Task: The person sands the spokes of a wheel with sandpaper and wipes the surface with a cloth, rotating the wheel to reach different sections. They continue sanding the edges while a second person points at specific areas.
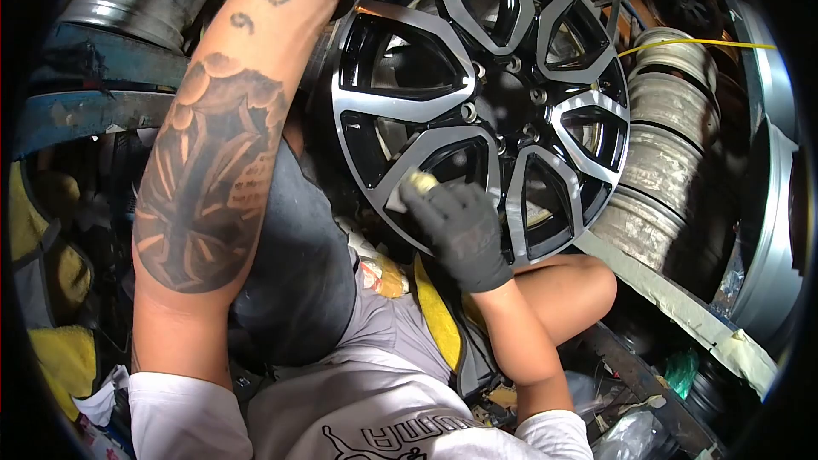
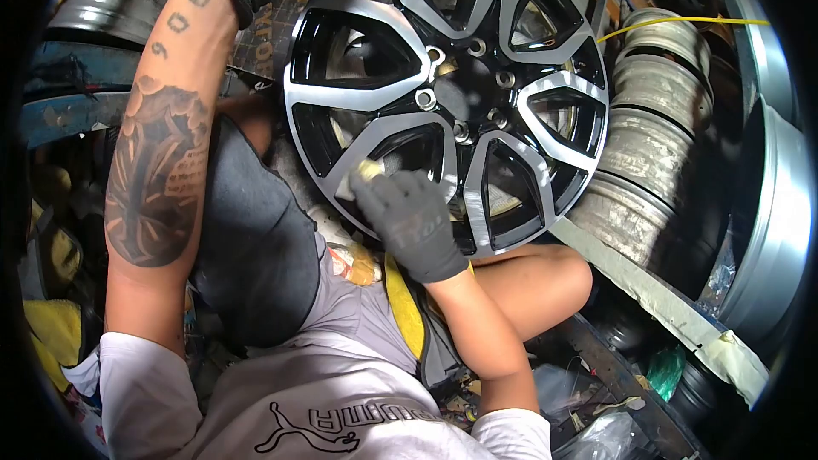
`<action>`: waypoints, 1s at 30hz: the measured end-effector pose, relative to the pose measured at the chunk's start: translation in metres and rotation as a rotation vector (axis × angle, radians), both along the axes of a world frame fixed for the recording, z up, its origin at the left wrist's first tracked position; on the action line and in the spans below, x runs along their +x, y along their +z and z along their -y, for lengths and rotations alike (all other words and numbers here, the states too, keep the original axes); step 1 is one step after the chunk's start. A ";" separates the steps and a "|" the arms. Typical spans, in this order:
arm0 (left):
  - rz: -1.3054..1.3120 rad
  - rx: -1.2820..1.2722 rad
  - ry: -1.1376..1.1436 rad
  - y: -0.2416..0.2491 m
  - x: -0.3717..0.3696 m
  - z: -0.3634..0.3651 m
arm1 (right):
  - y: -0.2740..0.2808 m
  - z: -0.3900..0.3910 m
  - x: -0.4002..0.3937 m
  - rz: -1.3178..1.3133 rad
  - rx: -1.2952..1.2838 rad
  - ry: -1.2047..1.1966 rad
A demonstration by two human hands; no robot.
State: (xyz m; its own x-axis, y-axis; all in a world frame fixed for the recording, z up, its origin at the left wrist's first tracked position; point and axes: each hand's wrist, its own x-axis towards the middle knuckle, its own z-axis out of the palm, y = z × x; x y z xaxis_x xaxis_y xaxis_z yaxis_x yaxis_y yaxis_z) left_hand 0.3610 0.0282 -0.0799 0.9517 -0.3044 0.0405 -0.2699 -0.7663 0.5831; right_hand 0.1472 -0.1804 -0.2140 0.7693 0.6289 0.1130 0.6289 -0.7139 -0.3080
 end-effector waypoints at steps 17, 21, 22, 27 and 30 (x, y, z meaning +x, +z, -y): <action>0.251 -0.048 -0.105 -0.027 0.009 -0.005 | -0.005 0.010 0.022 0.106 -0.012 -0.160; 0.310 -0.099 -0.131 -0.026 0.005 -0.005 | -0.004 0.017 0.026 -0.005 0.021 -0.294; 0.277 -0.140 -0.127 -0.024 0.004 -0.005 | -0.005 0.015 0.025 -0.026 0.034 -0.342; -0.008 -0.307 -0.009 0.004 -0.024 0.001 | -0.009 0.015 0.029 -0.025 0.081 -0.463; 0.068 -0.296 0.089 0.004 -0.035 0.009 | -0.017 0.020 0.031 0.003 0.109 -0.514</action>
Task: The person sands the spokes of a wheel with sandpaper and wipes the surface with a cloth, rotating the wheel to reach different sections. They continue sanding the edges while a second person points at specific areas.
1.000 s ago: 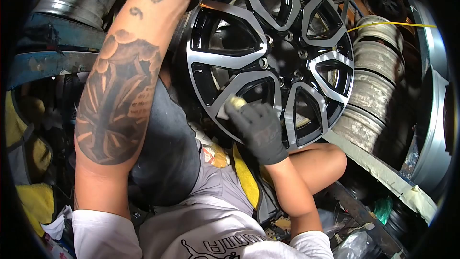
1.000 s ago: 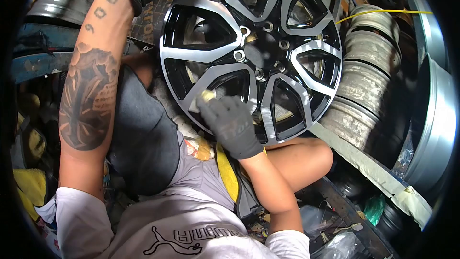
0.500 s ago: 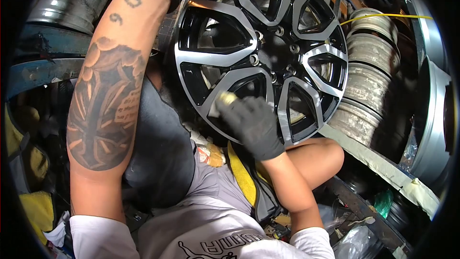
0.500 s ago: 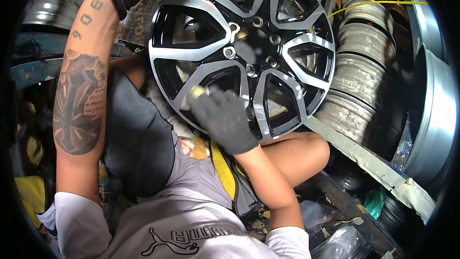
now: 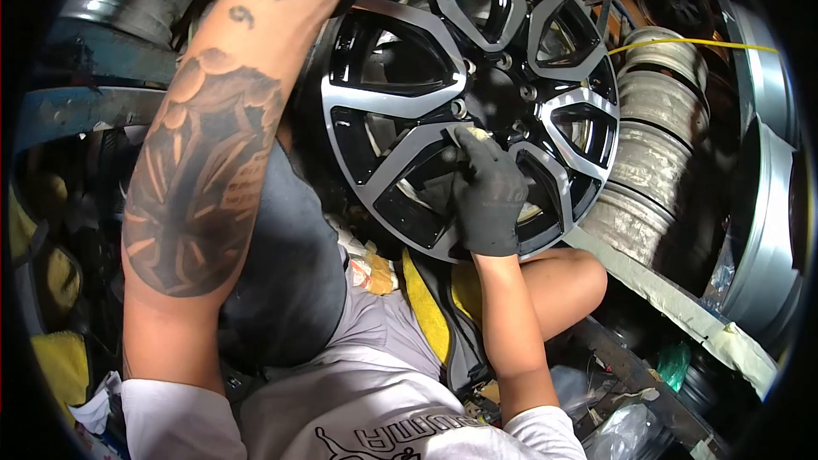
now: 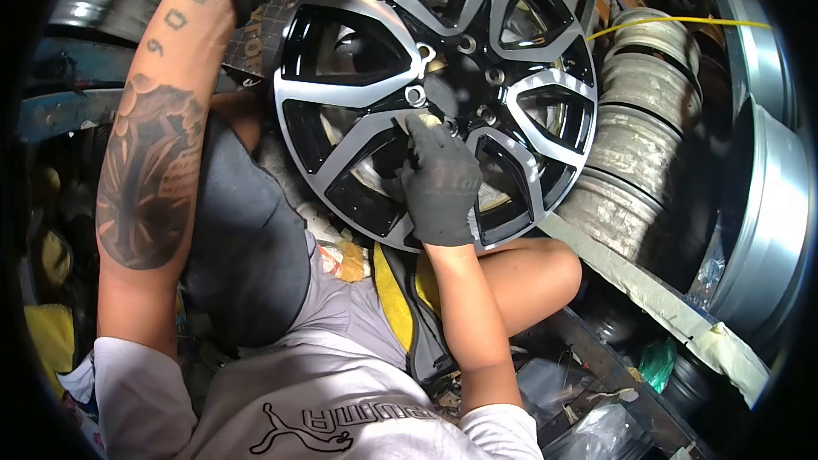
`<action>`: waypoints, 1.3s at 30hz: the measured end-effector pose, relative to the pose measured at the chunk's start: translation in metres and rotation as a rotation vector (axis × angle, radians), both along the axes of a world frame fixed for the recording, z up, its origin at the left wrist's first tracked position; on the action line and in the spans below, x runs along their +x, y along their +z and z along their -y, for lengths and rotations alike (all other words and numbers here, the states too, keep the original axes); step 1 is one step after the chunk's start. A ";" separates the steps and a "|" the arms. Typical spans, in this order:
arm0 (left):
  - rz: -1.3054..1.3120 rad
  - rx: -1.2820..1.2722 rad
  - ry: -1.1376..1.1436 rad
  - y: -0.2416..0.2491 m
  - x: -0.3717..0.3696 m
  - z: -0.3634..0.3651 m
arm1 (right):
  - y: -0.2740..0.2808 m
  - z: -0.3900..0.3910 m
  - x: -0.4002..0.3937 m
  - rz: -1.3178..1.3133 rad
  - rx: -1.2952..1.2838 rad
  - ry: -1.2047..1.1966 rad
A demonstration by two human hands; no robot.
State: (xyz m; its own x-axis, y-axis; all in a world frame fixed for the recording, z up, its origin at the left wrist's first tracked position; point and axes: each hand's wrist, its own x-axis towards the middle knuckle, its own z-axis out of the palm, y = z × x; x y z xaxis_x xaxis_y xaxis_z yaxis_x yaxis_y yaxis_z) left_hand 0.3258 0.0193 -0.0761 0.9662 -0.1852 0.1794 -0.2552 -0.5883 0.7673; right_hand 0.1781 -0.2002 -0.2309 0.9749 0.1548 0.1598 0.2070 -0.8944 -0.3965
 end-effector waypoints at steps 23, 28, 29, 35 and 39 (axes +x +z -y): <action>-0.054 -0.190 -0.092 -0.008 0.028 -0.024 | 0.044 -0.038 -0.044 -0.910 0.987 -0.095; -0.003 -0.093 -0.189 -0.020 0.044 -0.022 | 0.033 -0.033 -0.036 -0.564 0.707 0.172; 0.006 -0.164 -0.239 -0.023 0.042 -0.023 | 0.039 -0.032 -0.030 -0.502 0.725 0.179; -0.241 -0.469 -0.347 -0.021 0.019 0.003 | 0.095 -0.003 0.024 -0.578 0.908 -0.180; -0.134 -0.458 -0.359 -0.027 0.022 0.017 | 0.093 0.015 0.061 -0.526 1.229 -0.169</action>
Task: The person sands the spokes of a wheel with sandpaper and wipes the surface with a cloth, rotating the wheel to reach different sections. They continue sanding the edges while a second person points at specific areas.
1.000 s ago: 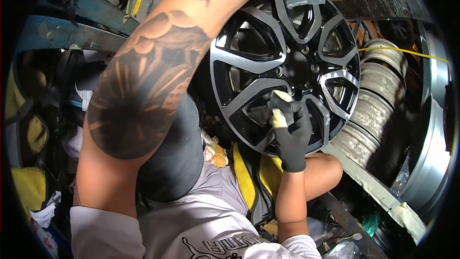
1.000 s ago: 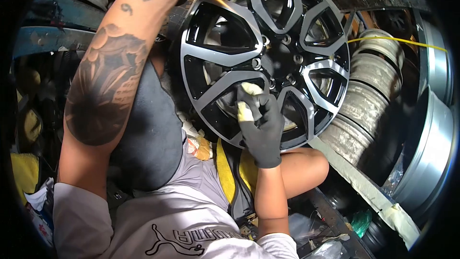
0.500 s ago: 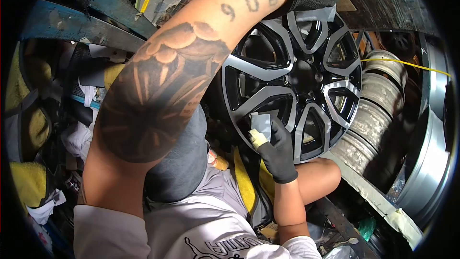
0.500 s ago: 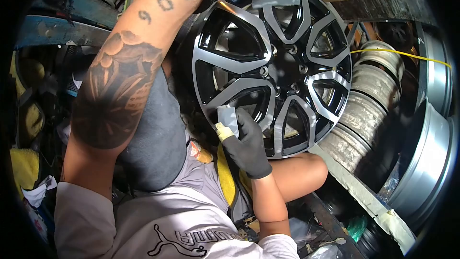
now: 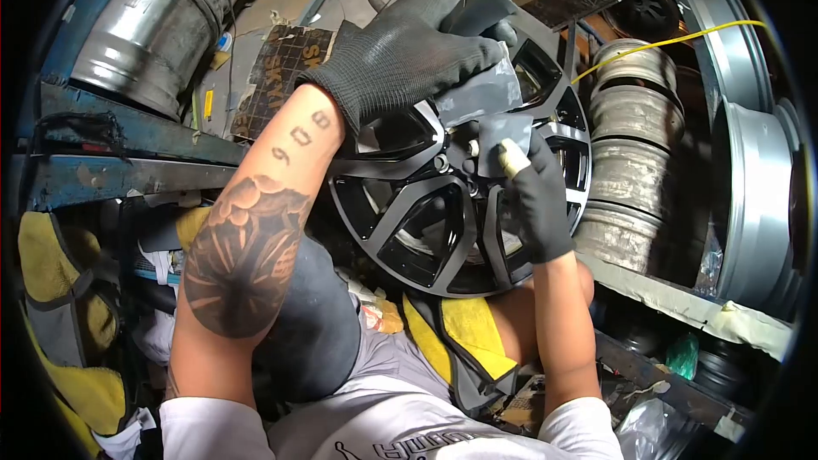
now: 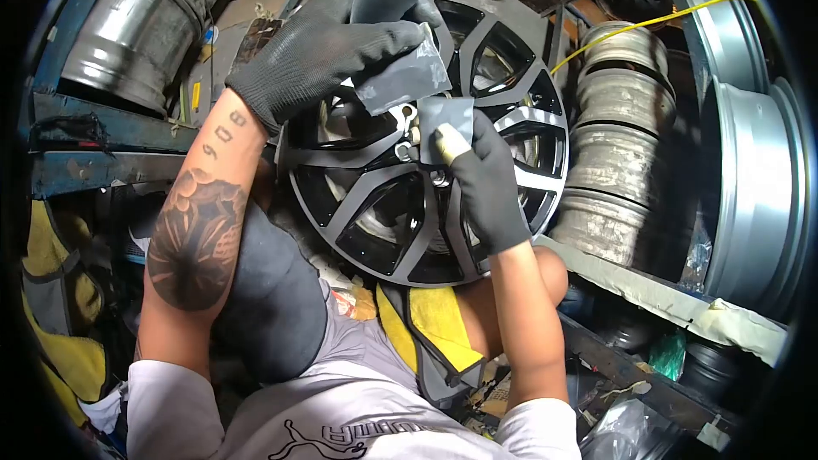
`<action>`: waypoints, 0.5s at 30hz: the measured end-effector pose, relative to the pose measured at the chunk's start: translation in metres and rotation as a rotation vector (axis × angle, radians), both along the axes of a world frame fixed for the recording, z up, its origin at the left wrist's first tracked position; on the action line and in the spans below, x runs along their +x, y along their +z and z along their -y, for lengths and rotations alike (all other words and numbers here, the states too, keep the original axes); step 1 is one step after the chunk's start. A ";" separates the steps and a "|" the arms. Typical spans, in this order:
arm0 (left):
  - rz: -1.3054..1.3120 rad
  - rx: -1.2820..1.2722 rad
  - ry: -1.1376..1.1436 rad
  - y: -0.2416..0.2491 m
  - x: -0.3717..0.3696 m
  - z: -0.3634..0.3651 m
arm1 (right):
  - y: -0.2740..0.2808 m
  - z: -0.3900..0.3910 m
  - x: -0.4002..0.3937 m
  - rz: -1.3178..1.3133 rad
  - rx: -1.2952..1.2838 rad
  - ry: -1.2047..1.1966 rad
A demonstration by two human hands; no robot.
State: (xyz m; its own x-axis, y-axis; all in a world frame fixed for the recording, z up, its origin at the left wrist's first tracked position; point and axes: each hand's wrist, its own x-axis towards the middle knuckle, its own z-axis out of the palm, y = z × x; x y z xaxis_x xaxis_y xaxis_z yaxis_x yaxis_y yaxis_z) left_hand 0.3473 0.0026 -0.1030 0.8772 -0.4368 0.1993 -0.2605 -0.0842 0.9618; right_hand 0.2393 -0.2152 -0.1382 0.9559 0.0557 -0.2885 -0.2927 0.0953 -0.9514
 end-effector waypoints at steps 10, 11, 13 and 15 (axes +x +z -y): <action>0.011 0.110 0.157 -0.020 0.026 -0.007 | -0.027 0.002 -0.024 -0.106 0.462 0.138; 0.015 0.139 0.148 -0.013 0.024 -0.009 | -0.026 -0.001 -0.025 -0.119 0.442 0.166; -0.064 0.261 0.116 0.014 0.016 -0.018 | -0.013 -0.017 -0.031 -0.145 0.324 0.136; -0.186 0.128 0.081 0.009 0.021 -0.008 | -0.015 -0.020 -0.039 0.030 -0.222 0.336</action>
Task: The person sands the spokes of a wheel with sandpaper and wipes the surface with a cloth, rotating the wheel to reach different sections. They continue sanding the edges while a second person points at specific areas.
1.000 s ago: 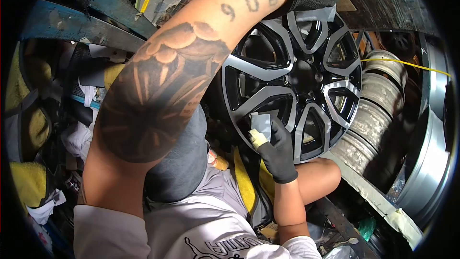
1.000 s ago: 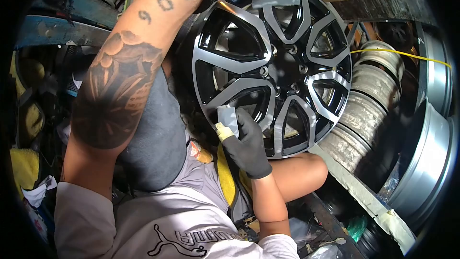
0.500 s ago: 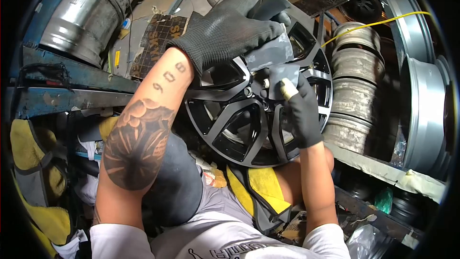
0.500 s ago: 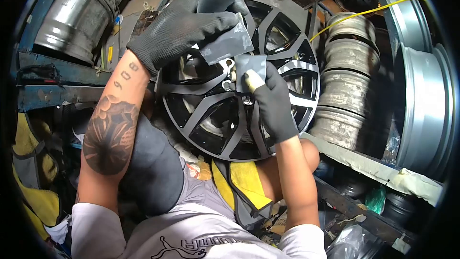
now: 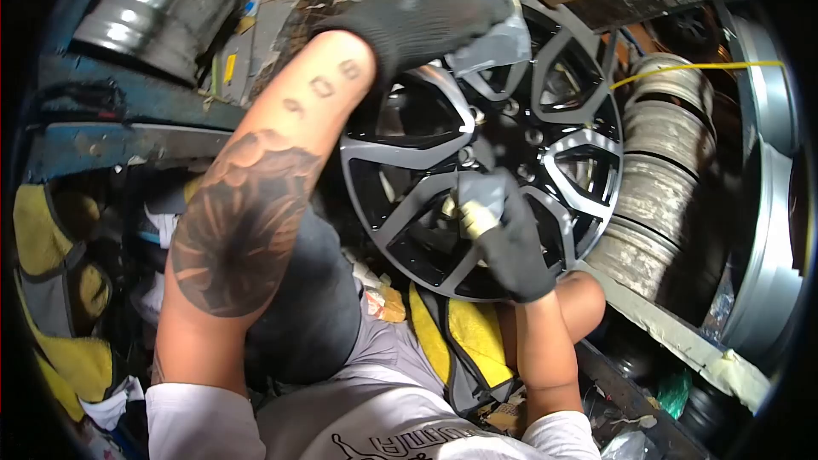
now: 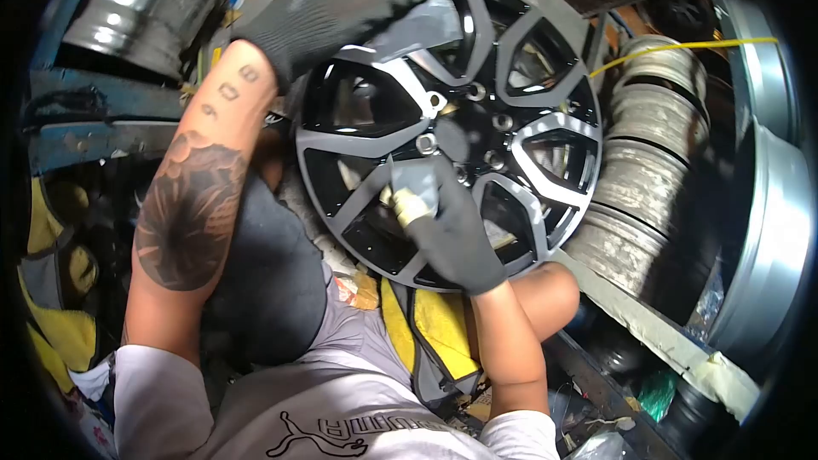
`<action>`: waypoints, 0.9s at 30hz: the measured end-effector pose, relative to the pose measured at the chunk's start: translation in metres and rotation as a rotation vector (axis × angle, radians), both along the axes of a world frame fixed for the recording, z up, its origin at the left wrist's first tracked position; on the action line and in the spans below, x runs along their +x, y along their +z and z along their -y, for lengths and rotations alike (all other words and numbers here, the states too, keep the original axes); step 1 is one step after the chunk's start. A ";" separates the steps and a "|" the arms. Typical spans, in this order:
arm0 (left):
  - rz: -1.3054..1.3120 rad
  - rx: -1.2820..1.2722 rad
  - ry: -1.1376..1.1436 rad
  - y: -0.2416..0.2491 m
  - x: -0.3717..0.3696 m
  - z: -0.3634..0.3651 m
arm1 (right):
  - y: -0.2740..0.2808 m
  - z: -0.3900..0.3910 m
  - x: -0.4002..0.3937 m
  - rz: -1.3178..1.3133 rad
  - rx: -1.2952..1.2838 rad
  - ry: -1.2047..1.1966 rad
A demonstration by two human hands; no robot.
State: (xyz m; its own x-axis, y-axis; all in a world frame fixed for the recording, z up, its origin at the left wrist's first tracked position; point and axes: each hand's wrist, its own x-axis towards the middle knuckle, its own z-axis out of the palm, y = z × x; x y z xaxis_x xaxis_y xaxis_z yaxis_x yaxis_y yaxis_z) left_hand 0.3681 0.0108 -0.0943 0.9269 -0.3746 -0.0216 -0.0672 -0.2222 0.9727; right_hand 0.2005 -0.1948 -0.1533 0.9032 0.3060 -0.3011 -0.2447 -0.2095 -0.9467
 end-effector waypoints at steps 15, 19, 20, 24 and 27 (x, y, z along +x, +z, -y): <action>0.271 0.095 0.021 -0.004 -0.003 -0.016 | -0.032 -0.052 -0.048 0.690 -0.685 0.562; 0.167 0.123 0.047 0.006 -0.008 -0.016 | -0.045 -0.060 -0.047 0.727 -0.650 0.490; 0.163 0.164 0.072 0.003 -0.005 -0.011 | -0.042 -0.057 -0.048 0.679 -0.663 0.511; 0.246 0.331 0.165 -0.020 0.006 -0.001 | -0.038 -0.056 -0.044 0.623 -0.643 0.533; 0.201 0.291 0.087 -0.016 0.005 -0.004 | -0.043 -0.055 -0.046 0.597 -0.643 0.534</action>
State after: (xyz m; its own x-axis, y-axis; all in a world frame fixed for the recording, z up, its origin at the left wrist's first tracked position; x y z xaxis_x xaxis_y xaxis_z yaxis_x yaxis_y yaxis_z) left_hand 0.3729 0.0149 -0.1102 0.9516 -0.2991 0.0699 -0.2191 -0.5013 0.8371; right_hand 0.1547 -0.1396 -0.1958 0.7528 0.6511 -0.0964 0.5028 -0.6634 -0.5542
